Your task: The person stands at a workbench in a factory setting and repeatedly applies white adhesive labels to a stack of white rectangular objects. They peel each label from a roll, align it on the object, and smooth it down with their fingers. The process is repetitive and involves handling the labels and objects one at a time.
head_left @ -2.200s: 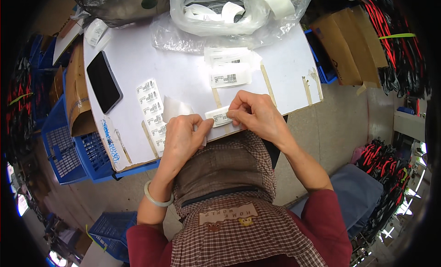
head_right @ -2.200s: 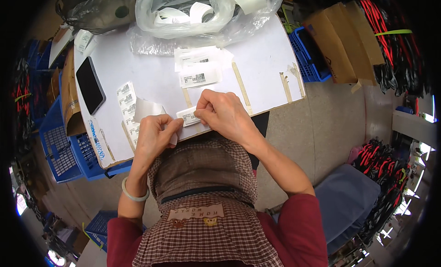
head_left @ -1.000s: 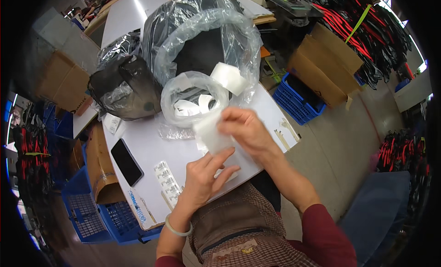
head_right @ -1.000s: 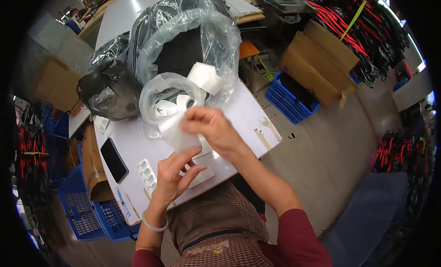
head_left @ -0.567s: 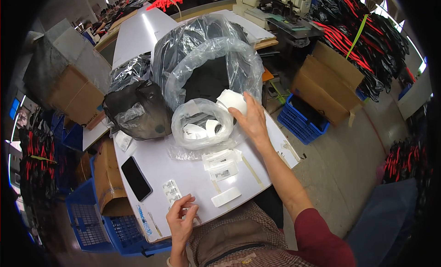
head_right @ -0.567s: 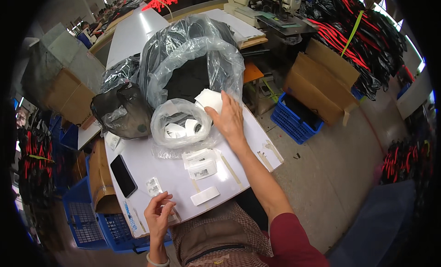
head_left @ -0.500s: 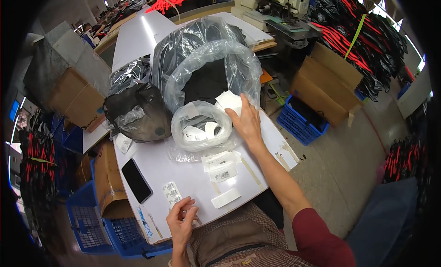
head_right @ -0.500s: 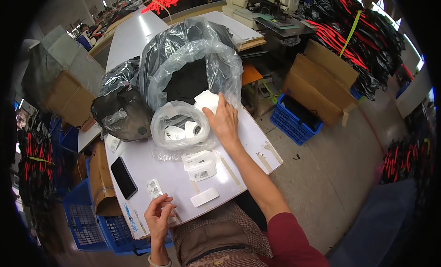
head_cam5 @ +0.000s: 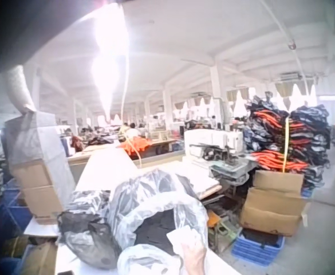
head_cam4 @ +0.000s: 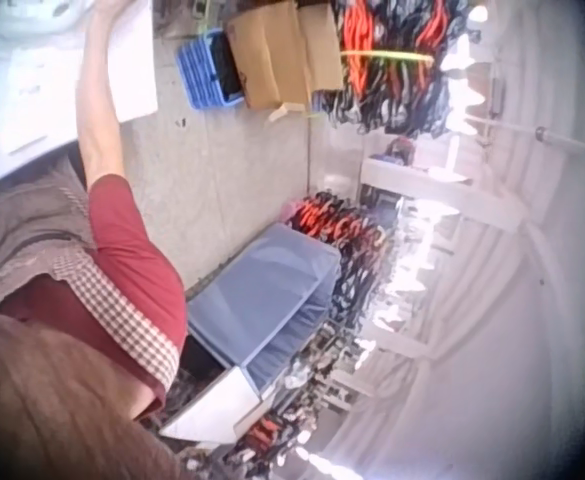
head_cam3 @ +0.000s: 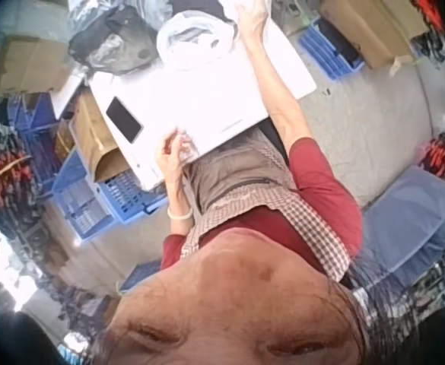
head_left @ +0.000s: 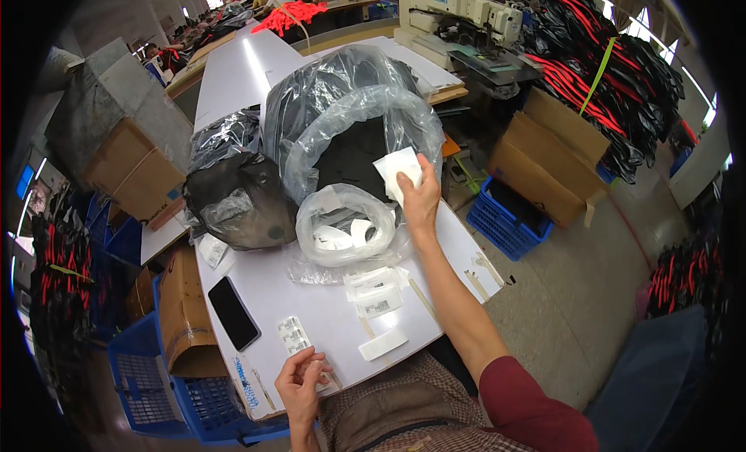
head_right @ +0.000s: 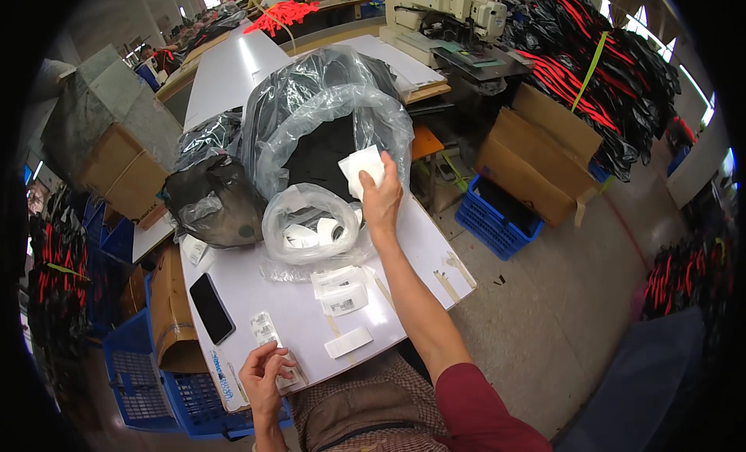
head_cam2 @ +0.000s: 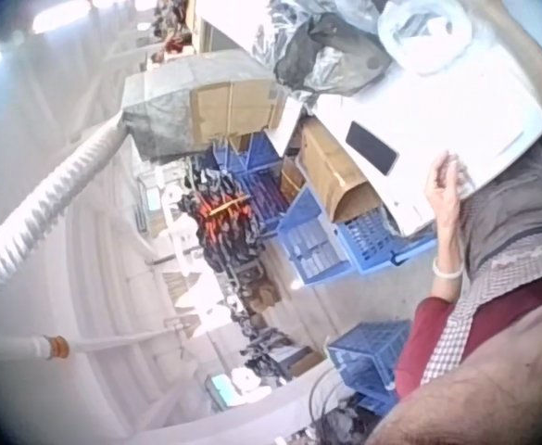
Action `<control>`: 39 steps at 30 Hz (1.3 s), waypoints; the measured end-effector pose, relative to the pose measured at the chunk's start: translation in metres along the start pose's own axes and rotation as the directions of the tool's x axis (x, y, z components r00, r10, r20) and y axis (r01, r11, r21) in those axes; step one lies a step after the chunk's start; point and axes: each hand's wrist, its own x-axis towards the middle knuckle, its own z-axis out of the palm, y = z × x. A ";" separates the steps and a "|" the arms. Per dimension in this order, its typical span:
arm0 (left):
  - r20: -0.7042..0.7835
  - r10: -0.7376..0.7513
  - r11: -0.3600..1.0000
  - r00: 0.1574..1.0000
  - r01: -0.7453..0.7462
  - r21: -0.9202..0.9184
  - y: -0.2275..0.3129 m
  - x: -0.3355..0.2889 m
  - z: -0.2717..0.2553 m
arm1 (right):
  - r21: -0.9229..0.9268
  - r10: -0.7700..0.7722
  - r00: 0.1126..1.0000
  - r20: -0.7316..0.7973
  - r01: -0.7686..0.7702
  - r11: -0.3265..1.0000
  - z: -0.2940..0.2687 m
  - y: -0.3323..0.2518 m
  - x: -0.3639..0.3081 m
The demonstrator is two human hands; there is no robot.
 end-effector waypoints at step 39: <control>-0.210 0.059 0.981 0.976 -0.017 0.195 0.006 0.016 -0.001 | -0.059 -0.333 0.683 0.650 0.482 0.874 -0.021 -0.067 -0.115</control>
